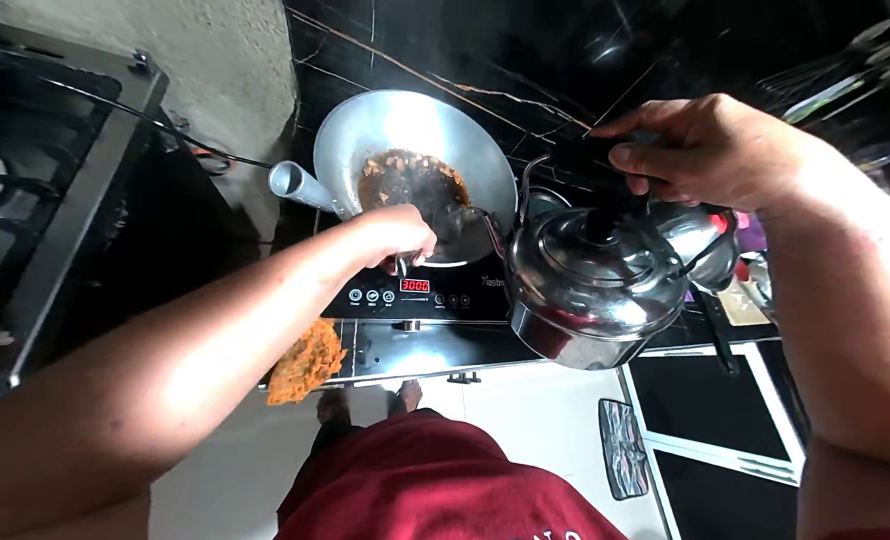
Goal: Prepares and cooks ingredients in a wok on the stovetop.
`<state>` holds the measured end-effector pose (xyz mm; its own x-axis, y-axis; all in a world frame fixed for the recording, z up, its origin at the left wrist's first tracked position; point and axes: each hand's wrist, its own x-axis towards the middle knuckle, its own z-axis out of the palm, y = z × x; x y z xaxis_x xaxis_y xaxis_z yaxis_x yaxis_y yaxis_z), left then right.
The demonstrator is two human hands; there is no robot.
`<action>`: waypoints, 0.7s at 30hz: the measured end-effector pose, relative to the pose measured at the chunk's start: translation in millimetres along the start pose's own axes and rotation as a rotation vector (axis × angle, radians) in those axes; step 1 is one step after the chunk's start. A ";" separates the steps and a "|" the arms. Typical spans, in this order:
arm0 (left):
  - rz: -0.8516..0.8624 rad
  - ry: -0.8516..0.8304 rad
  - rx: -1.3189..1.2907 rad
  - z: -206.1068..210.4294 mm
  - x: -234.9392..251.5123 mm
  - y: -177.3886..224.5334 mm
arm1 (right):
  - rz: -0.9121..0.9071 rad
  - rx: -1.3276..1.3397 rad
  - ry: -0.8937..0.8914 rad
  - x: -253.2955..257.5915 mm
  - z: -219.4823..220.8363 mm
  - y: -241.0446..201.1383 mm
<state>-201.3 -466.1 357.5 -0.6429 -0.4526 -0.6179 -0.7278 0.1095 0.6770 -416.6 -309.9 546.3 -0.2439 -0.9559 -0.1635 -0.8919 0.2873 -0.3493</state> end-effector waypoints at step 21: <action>0.069 0.413 0.512 20.5 -44.7 -38.1 | -0.021 0.017 -0.035 10.6 -4.4 -7.4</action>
<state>-149.7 -432.0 351.1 -0.6217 -0.7208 -0.3065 -0.7754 0.5112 0.3707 -414.3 -322.5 551.2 -0.2110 -0.9592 -0.1882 -0.8902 0.2681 -0.3682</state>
